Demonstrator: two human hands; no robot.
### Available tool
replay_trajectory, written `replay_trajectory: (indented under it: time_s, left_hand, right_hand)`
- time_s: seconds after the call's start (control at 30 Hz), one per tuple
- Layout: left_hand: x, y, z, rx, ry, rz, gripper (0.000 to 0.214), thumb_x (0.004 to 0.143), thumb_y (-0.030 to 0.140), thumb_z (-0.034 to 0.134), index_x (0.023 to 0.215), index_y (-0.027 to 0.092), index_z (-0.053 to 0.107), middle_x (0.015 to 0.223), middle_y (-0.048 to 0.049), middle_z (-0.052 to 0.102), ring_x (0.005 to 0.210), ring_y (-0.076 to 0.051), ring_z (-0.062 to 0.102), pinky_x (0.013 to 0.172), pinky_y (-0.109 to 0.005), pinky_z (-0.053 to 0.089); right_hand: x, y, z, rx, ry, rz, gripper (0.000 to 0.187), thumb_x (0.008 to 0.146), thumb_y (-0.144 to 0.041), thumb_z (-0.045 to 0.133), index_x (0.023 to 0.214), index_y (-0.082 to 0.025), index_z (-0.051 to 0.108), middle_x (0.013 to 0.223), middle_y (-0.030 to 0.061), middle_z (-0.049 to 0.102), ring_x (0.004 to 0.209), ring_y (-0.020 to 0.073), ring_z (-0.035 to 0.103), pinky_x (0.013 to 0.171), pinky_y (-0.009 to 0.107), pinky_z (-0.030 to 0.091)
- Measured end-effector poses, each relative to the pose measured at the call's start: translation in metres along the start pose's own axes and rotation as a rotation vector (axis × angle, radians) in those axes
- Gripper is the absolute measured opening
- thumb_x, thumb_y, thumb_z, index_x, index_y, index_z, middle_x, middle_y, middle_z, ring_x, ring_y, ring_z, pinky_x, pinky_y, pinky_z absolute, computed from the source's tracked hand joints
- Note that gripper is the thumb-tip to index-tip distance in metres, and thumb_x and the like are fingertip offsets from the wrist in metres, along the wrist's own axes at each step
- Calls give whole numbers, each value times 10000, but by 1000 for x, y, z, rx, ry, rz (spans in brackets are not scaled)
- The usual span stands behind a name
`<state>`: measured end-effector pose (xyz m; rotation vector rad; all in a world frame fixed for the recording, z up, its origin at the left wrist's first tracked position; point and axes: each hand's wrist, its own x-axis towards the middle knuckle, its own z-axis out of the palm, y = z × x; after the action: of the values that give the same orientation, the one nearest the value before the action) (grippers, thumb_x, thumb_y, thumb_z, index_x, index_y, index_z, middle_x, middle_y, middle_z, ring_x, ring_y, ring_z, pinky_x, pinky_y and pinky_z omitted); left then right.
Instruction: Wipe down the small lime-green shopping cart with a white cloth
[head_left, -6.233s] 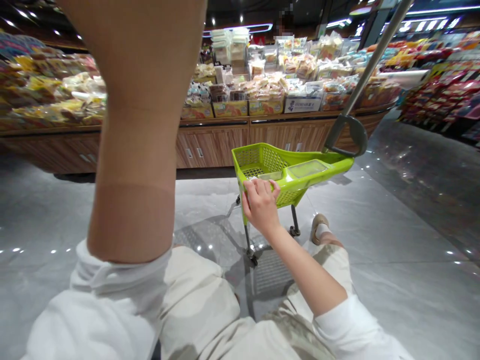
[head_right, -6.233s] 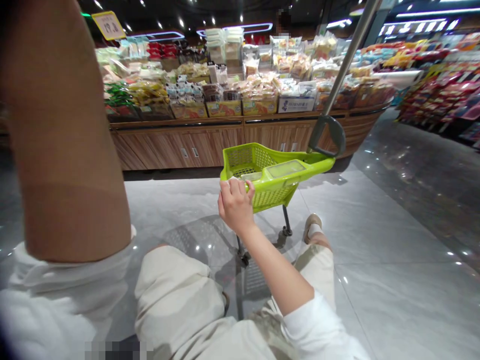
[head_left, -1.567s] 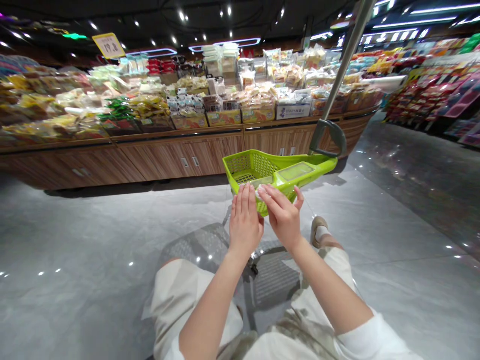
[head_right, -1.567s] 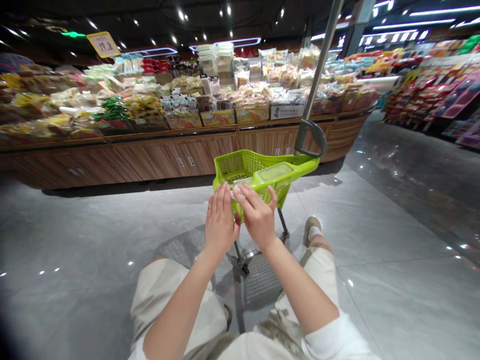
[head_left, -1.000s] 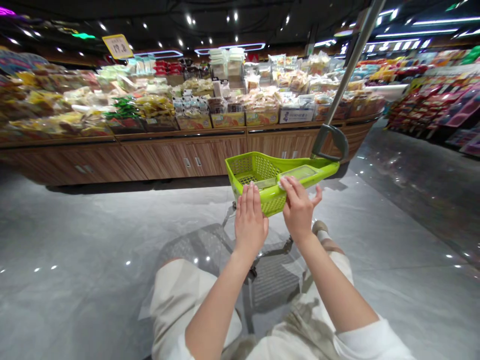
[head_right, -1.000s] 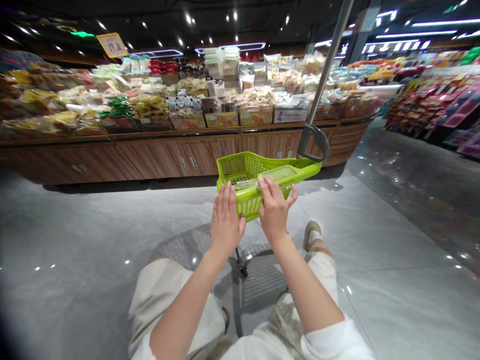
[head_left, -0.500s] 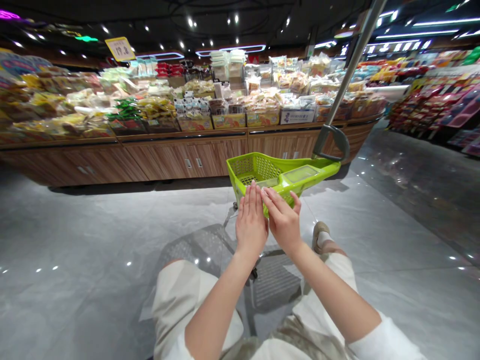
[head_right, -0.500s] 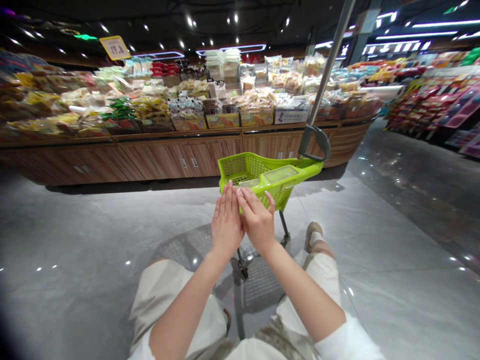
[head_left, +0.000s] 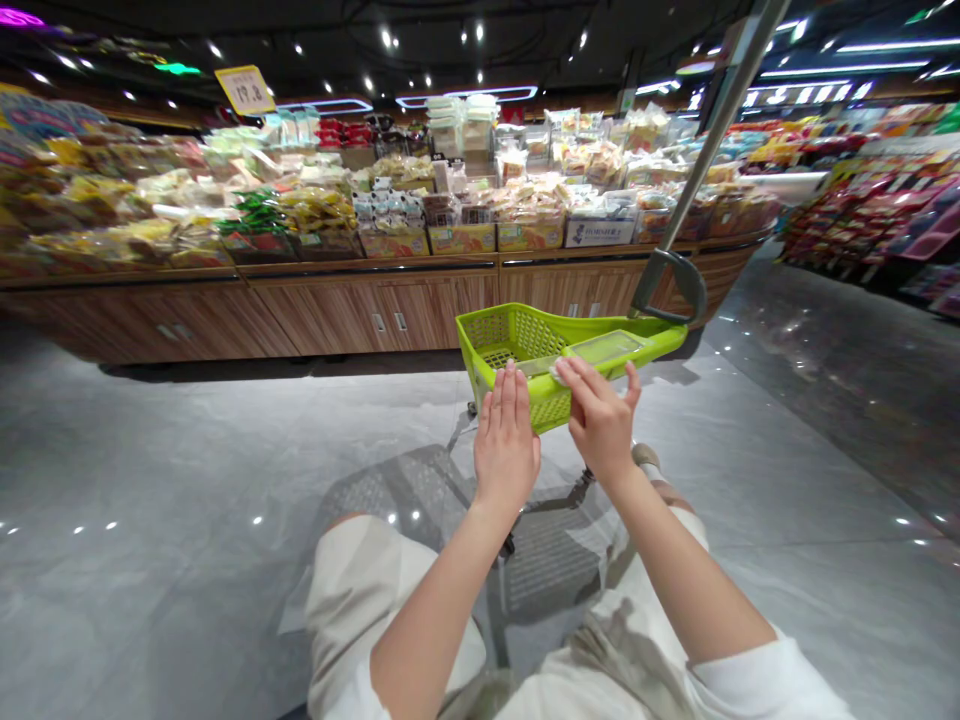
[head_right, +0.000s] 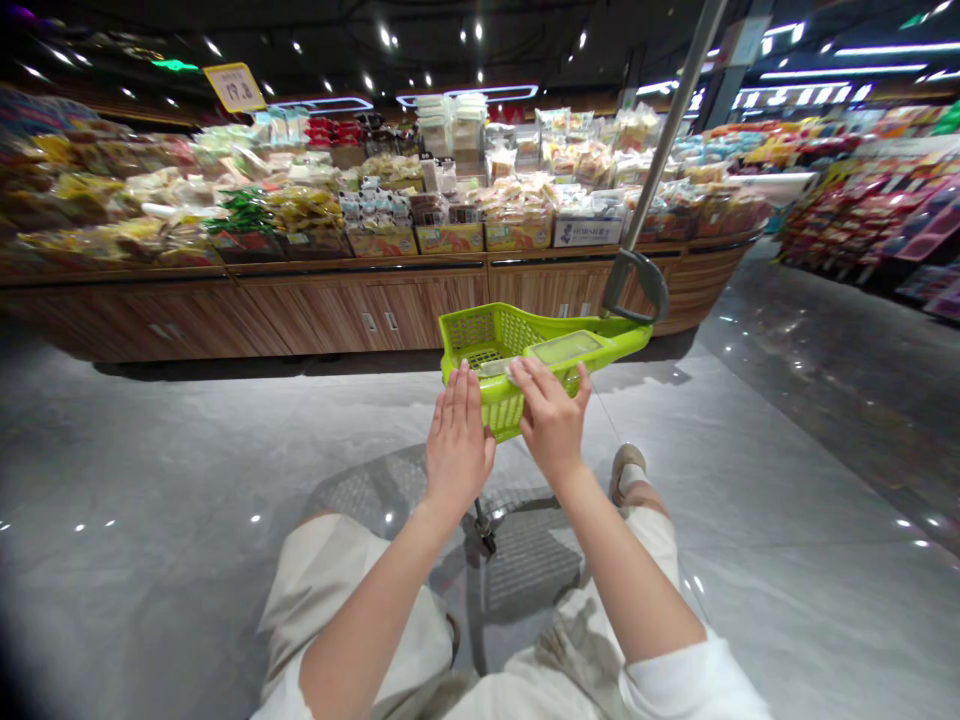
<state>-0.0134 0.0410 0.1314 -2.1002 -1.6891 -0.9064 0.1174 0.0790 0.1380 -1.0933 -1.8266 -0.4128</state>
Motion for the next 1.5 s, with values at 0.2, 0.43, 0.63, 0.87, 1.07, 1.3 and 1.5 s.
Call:
replay_trajectory:
  time_s: [0.2, 0.43, 0.63, 0.87, 1.07, 1.3, 1.5]
  left_hand:
    - [0, 1, 3, -10, 18, -24, 822, 847, 111, 461, 1549, 95, 33, 1626, -158, 190, 1511, -237, 123, 1209, -447, 254]
    - [0, 2, 1, -12, 2, -19, 856, 814, 103, 499, 1543, 62, 52, 1627, -163, 184, 1517, -227, 94, 1221, -436, 223]
    - [0, 1, 3, -17, 11, -27, 804, 851, 113, 455, 1548, 82, 57, 1619, -164, 215, 1516, -233, 96, 1216, -446, 232]
    - [-1, 2, 3, -4, -4, -25, 838, 841, 129, 476, 1546, 70, 27, 1625, -167, 187, 1517, -236, 77, 1219, -444, 221]
    - [-1, 1, 3, 13, 4, -27, 864, 809, 108, 491, 1545, 63, 40, 1627, -154, 188, 1518, -229, 85, 1223, -433, 216]
    - [-1, 0, 5, 8, 18, -30, 807, 848, 126, 467, 1547, 74, 66, 1619, -161, 216, 1516, -235, 92, 1217, -445, 231]
    - [-1, 1, 4, -4, -1, -25, 853, 826, 130, 504, 1543, 57, 48, 1625, -163, 191, 1518, -239, 86, 1221, -436, 221]
  right_hand:
    - [-1, -12, 1, 37, -25, -29, 487, 902, -114, 408, 1353, -237, 546, 1338, 70, 629, 1252, 184, 575, 1196, 453, 131]
    - [7, -2, 2, -35, 58, 143, 469, 889, -101, 406, 1292, -256, 589, 1281, 56, 667, 1207, 205, 606, 1187, 535, 66]
    - [5, -15, 1, 42, -88, -60, 485, 900, -102, 420, 1348, -236, 546, 1350, 66, 620, 1261, 171, 563, 1198, 426, 111]
    - [6, -12, 1, 38, -55, 30, 497, 881, -83, 404, 1337, -210, 558, 1341, 80, 625, 1276, 181, 551, 1185, 436, 181]
    - [4, -6, -1, -8, -12, 30, 516, 901, -81, 401, 1369, -256, 530, 1336, 59, 630, 1227, 189, 594, 1202, 511, 70]
    - [-5, -12, 2, 55, -64, -101, 514, 929, -96, 397, 1411, -242, 496, 1382, 68, 589, 1279, 161, 554, 1191, 403, 197]
    - [-6, -9, 3, 9, 71, 59, 537, 916, -83, 405, 1421, -252, 479, 1363, 68, 606, 1258, 180, 574, 1203, 468, 113]
